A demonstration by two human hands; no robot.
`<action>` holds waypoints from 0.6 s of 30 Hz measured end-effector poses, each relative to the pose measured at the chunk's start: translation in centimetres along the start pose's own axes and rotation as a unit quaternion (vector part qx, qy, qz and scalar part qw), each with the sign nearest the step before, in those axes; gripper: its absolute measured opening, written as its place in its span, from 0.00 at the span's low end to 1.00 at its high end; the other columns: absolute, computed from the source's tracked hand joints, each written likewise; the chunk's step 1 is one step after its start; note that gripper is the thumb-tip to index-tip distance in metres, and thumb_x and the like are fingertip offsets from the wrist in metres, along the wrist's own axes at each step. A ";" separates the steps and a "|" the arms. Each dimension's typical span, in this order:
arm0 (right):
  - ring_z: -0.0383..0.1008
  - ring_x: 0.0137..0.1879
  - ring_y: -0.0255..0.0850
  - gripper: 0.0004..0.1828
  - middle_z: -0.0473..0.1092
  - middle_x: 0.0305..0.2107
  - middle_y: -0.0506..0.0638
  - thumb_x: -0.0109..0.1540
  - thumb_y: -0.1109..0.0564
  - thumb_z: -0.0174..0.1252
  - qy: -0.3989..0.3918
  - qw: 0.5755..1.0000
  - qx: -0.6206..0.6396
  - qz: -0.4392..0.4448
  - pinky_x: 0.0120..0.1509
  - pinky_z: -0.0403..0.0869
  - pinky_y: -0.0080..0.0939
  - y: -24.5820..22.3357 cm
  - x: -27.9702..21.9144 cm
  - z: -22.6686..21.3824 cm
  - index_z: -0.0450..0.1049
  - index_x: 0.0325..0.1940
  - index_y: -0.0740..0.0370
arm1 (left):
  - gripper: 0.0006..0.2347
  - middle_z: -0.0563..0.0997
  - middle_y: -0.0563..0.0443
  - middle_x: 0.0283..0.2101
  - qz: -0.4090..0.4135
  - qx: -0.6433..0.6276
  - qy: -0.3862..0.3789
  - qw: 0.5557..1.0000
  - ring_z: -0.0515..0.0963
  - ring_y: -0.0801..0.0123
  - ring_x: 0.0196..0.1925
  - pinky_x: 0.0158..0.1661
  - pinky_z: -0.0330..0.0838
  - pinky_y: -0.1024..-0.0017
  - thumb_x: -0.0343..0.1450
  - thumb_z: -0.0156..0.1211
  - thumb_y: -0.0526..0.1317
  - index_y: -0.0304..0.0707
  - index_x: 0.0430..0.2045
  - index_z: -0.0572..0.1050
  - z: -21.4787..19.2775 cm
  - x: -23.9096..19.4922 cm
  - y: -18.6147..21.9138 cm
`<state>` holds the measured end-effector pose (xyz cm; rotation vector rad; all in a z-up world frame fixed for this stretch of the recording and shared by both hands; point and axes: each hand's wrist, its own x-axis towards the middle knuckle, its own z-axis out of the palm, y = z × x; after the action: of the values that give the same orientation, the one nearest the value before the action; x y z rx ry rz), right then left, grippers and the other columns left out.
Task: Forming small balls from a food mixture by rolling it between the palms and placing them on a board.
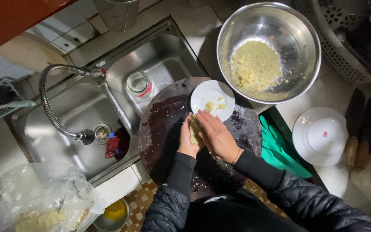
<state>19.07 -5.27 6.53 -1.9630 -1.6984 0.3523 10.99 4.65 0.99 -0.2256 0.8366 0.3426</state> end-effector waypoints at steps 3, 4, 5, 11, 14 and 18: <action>0.62 0.75 0.65 0.30 0.63 0.69 0.69 0.70 0.54 0.54 0.033 0.998 0.002 -0.048 0.71 0.65 0.68 0.7 -0.2 0.3 0.63 0.75 0.70 | 0.15 0.85 0.42 0.53 0.009 0.020 0.002 1.000 0.85 0.54 0.52 0.55 0.81 0.55 0.74 0.65 0.52 0.42 0.47 0.82 2.0 -1.9 -0.2; 0.65 0.73 0.63 0.27 0.66 0.67 0.65 0.70 0.54 0.55 0.033 0.997 0.034 -0.053 0.71 0.68 0.63 1.0 0.0 0.2 0.67 0.71 0.68 | 0.16 0.85 0.41 0.54 0.002 0.025 0.001 1.000 0.85 0.53 0.52 0.55 0.81 0.55 0.74 0.64 0.53 0.43 0.47 0.82 1.7 -1.8 -0.1; 0.69 0.71 0.60 0.23 0.69 0.66 0.62 0.69 0.53 0.55 0.031 0.996 0.067 -0.058 0.71 0.71 0.58 1.2 0.2 0.2 0.72 0.67 0.67 | 0.16 0.85 0.41 0.54 -0.004 0.030 -0.001 1.000 0.85 0.52 0.52 0.55 0.80 0.54 0.74 0.64 0.54 0.43 0.47 0.83 1.3 -1.6 0.0; 0.77 0.58 0.58 0.15 0.75 0.52 0.60 0.67 0.63 0.58 0.074 0.993 -0.058 0.075 0.61 0.78 0.51 11.3 3.3 -0.1 0.79 0.58 0.68 | 0.19 0.85 0.37 0.52 0.007 0.011 -0.006 1.000 0.85 0.43 0.54 0.53 0.80 0.45 0.72 0.66 0.54 0.39 0.45 0.82 -3.1 0.8 1.4; 0.72 0.56 0.56 0.12 0.72 0.48 0.59 0.69 0.57 0.60 0.114 0.987 -0.064 0.090 0.59 0.77 0.48 17.9 2.0 7.3 0.81 0.54 0.64 | 0.21 0.83 0.38 0.56 0.004 0.009 0.013 1.000 0.82 0.43 0.58 0.58 0.76 0.44 0.72 0.66 0.55 0.39 0.50 0.81 -3.8 0.0 1.8; 0.71 0.61 0.51 0.12 0.70 0.53 0.54 0.68 0.54 0.61 0.065 0.994 -0.067 0.050 0.61 0.77 0.42 9.4 2.7 4.4 0.81 0.55 0.54 | 0.21 0.82 0.36 0.57 -0.002 -0.002 0.017 1.000 0.82 0.41 0.60 0.58 0.75 0.41 0.72 0.67 0.55 0.38 0.50 0.80 -5.8 0.5 2.0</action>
<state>25.19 -2.52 -1.76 -2.1246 -1.5811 0.1446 6.57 4.70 -3.24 -0.2369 0.8680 0.3370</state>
